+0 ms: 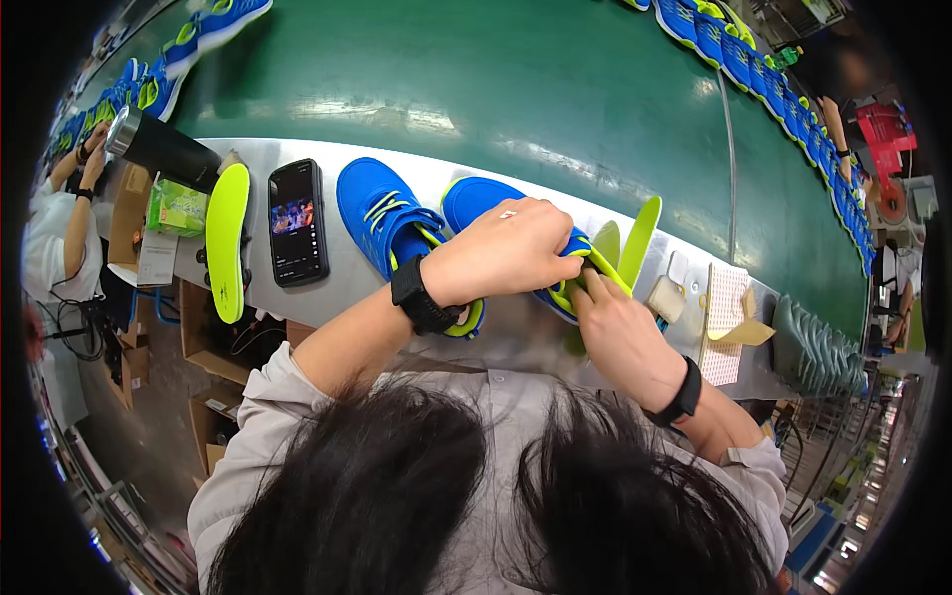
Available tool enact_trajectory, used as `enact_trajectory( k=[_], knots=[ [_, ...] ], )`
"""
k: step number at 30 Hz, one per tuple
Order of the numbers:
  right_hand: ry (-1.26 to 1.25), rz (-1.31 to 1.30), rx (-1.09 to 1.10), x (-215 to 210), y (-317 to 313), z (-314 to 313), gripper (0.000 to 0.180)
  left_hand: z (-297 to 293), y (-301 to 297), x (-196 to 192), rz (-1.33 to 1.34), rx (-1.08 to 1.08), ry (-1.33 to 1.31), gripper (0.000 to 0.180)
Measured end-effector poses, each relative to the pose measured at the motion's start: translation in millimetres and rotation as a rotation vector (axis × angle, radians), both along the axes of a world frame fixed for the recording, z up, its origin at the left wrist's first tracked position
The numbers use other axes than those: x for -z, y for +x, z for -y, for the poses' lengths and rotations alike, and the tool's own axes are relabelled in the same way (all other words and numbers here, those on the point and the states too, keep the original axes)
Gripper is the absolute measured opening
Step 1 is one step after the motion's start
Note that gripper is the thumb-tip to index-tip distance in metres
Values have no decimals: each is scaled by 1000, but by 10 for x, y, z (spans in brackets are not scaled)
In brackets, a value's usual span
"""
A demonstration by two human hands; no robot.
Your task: Picking up yellow insoles and inserting them into blue sneakers on a conveyor belt in a factory setting.
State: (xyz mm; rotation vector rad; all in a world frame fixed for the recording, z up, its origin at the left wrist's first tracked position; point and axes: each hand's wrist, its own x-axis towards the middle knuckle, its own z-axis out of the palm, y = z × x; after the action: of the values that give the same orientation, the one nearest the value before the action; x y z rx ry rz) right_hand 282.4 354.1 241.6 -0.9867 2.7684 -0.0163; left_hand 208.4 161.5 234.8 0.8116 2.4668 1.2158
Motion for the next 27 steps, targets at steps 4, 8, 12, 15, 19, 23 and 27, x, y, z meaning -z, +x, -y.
enact_trajectory(
  k=[4, 8, 12, 15, 19, 23, 27],
  knots=[
    [-61, -90, -38, -332, -72, -73, 19, 18, 13, -81, 50, 23, -43, 33],
    [-40, -36, 52, -494, -246, -231, 22, 18, 66, 18, -79, 12, -6, 30],
    [31, 49, 80, -384, -228, -163, 25, 26, 99, 18, -95, 6, -1, 28],
    [35, -21, 60, -260, -163, -135, 28, 18, 127, -65, -1, -28, -58, 27],
    [-48, 39, 75, -131, -231, -196, 24, 45, 132, -113, 93, -21, -131, 24],
    [-113, 178, 99, -95, -322, -248, 21, 41, 73, -136, 107, 27, -152, 25],
    [-119, 200, 108, -126, -420, -238, 15, 20, 45, -140, 109, 29, -146, 26]
  ],
)
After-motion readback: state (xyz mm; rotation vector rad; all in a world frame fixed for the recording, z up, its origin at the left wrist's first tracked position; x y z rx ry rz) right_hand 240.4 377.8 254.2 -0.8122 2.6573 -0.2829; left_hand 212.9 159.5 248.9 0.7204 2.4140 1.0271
